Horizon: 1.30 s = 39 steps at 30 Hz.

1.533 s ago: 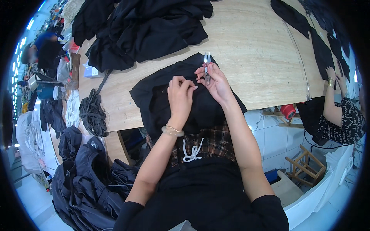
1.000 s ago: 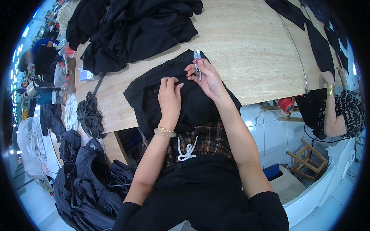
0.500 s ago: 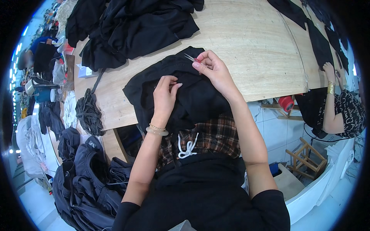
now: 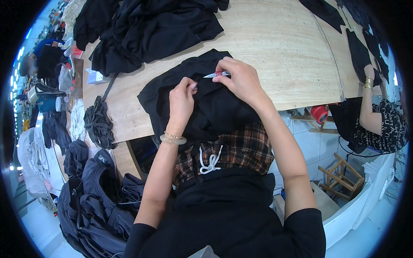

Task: The person uses a pair of small scissors to trim loose threads and excess fabric from the edges of black garments. They repeatedly pick up pieces of clothing, snip small sections, and place them back on the table.

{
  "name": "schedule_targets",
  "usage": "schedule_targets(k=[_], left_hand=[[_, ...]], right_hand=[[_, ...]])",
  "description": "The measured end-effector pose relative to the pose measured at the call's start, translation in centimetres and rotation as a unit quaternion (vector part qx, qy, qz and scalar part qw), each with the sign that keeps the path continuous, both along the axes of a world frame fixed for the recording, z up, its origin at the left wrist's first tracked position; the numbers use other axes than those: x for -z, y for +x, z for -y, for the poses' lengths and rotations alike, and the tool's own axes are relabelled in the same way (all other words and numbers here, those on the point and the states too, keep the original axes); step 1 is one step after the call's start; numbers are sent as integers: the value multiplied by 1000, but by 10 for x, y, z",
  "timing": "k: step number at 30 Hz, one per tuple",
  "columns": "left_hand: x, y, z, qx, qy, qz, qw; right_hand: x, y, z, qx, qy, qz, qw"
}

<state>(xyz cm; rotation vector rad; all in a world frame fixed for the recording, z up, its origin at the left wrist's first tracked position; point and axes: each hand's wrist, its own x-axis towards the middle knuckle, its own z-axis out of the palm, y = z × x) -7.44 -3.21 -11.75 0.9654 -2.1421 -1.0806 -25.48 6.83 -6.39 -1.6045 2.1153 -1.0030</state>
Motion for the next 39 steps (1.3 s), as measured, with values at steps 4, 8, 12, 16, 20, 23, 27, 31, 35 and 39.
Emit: schedule_targets(k=[4, 8, 12, 16, 20, 23, 27, 31, 35, 39], left_hand=[[2, 0, 5, 6, 10, 20, 1000], [3, 1, 5, 11, 17, 9, 1000], [1, 1, 6, 12, 20, 22, 999], [4, 2, 7, 15, -2, 28, 999], [4, 2, 8, 19, -3, 34, 999], [0, 2, 8, 20, 3, 36, 999], [5, 2, 9, 22, -7, 24, 999], [6, 1, 9, 25, -16, 21, 999], [6, 2, 9, 25, -10, 21, 999], [3, 2, 9, 16, 7, 29, 999]], right_hand=[[-5, 4, 12, -49, 18, -91, 994], [-8, 11, 24, -87, 48, -161, 982], [-14, 16, 31, -113, 43, -201, 972], [-13, 19, 36, -127, 46, -230, 964], [-10, 21, 41, -132, 55, -245, 959], [-9, 24, 43, -138, 55, -259, 954], [-11, 24, 44, -146, 49, -269, 951], [-9, 26, 45, -152, 50, -273, 949], [-10, 24, 45, -150, 60, -274, 948], [-25, 20, 38, -126, 77, -235, 961]])
